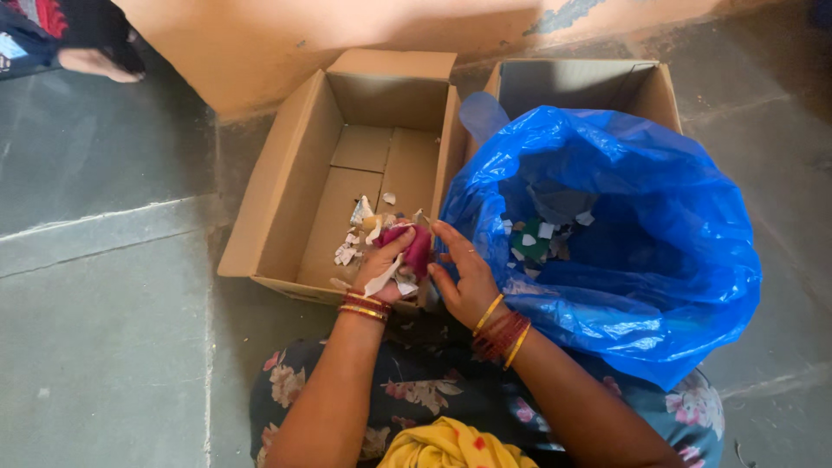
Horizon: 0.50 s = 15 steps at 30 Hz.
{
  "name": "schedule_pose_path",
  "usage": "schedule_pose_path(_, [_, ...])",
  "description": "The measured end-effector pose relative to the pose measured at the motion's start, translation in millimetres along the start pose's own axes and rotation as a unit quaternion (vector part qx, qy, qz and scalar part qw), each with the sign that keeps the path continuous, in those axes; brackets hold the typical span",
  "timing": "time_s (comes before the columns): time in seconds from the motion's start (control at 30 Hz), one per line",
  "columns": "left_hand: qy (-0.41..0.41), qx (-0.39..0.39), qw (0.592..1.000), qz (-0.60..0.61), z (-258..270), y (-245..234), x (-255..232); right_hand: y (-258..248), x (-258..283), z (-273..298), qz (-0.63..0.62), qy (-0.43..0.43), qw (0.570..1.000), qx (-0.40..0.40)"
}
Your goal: The person sits on the floor and sorts small pieces of waste from a cardboard box into a blue plastic bag. They pick up items one by one, inspect them, and place them into the bag. The task continues with repetitive handling of small debris.
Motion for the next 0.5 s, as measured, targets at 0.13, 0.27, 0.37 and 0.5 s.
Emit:
schedule_pose_path(0.13, [0.047, 0.010, 0.998, -0.050, 11, 17, 0, 7, -17, -1, -0.006, 0.063, 0.998, 0.029])
schedule_pose_path(0.27, [0.109, 0.003, 0.991, -0.074, 7, 9, -19, 10, -31, -1, -0.009, 0.125, 0.991, 0.040])
schedule_pose_path(0.37, [0.110, 0.007, 0.993, 0.042, 2, -8, -38, 5, -25, -5, -0.021, 0.073, 0.997, 0.008])
schedule_pose_path(0.5, [0.253, -0.023, 0.966, -0.049, -4, -36, -79, 3, -26, -6, -0.003, 0.053, 0.999, 0.011])
Point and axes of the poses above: each hand's wrist, its own z-axis away from the middle knuckle, its own y-axis out of the palm, x = y × z, the point moved 6 cm from there along -z, towards the middle knuckle, and after that the axes turned 14 degrees about z, right-handed, at the moved point
